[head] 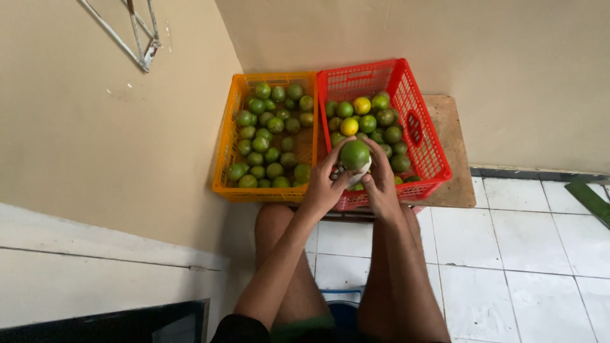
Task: The person sits on the floor and wipes green limes with a white cloth. They pick limes from a yellow crate, rub them with the cloth, and place them into a red crate.
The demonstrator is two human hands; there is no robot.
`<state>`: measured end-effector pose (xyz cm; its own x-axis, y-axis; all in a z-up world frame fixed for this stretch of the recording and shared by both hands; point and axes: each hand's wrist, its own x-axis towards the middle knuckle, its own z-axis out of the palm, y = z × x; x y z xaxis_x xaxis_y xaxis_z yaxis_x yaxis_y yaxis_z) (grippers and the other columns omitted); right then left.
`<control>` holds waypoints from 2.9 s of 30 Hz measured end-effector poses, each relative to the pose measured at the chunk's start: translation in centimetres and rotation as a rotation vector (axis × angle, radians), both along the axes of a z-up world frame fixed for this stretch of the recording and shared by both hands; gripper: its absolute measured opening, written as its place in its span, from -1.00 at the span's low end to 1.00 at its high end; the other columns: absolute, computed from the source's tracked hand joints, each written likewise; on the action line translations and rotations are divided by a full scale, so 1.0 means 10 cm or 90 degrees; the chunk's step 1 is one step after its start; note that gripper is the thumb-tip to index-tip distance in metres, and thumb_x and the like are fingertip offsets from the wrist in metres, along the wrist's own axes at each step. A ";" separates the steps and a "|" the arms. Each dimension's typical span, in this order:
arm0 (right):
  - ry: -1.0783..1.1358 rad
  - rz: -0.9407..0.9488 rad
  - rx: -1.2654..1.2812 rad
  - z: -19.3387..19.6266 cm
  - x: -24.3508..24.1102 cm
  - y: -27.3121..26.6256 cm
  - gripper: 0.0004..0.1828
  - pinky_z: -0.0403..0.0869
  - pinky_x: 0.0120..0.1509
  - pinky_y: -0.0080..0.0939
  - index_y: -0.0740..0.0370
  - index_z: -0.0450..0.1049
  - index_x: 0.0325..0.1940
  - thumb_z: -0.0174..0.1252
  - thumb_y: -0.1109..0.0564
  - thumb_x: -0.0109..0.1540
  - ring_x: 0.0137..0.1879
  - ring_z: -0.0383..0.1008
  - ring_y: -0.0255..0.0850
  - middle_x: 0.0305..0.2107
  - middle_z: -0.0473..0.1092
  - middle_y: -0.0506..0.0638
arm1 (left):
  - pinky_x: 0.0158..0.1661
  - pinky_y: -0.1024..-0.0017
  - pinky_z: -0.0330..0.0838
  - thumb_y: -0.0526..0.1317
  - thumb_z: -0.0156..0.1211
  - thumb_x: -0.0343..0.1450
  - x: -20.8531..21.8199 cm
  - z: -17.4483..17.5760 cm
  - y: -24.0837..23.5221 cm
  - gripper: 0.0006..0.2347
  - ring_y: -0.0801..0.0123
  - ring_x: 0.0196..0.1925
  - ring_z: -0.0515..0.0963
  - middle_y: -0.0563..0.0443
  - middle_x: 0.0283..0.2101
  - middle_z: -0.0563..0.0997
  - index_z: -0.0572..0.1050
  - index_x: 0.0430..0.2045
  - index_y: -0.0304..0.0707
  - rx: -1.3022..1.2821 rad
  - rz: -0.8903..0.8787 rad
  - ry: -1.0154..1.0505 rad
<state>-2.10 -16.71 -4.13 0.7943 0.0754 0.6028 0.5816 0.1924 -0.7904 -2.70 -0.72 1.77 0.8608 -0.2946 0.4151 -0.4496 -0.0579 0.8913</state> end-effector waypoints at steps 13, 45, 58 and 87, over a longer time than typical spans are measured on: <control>0.240 -0.248 -0.029 0.00 -0.06 -0.11 -0.22 0.26 0.44 0.37 0.75 -0.27 0.47 0.03 0.38 0.34 0.33 0.26 0.33 0.15 0.20 0.71 | 0.43 0.03 0.07 -0.07 0.39 0.43 0.07 -0.15 0.10 -0.41 -0.04 0.27 0.51 -0.24 0.19 0.57 0.33 0.36 -0.18 0.004 0.100 -0.082; -0.338 -0.399 -0.431 0.77 -0.37 0.14 -0.52 0.38 0.24 0.20 0.23 0.57 0.07 0.32 -0.17 0.26 0.13 0.37 0.22 0.15 0.40 0.24 | 0.11 0.13 0.57 -0.30 0.55 0.20 -0.10 0.15 0.14 -0.50 0.06 0.13 0.63 -0.05 0.01 0.66 0.56 0.06 -0.10 0.100 0.099 -0.180; -0.106 -0.293 -0.192 1.03 -0.35 0.31 -0.66 0.38 0.27 0.28 0.38 0.42 0.06 0.16 0.01 0.41 0.17 0.47 0.28 0.08 0.43 0.34 | -0.01 0.29 0.62 -0.30 0.60 0.14 -0.05 0.01 0.13 -0.53 0.22 -0.02 0.71 0.07 -0.08 0.72 0.63 -0.04 -0.01 0.056 0.157 -0.189; 0.247 -0.179 0.127 0.66 -0.45 0.29 -0.53 0.64 0.00 -0.01 0.33 0.35 0.26 -0.08 -0.10 0.47 0.08 0.54 -0.06 0.05 0.46 0.26 | 0.25 0.14 0.42 -0.24 0.61 0.19 -0.19 -0.04 0.24 -0.50 0.15 0.13 0.62 0.01 0.01 0.68 0.59 0.05 -0.08 0.015 0.117 -0.158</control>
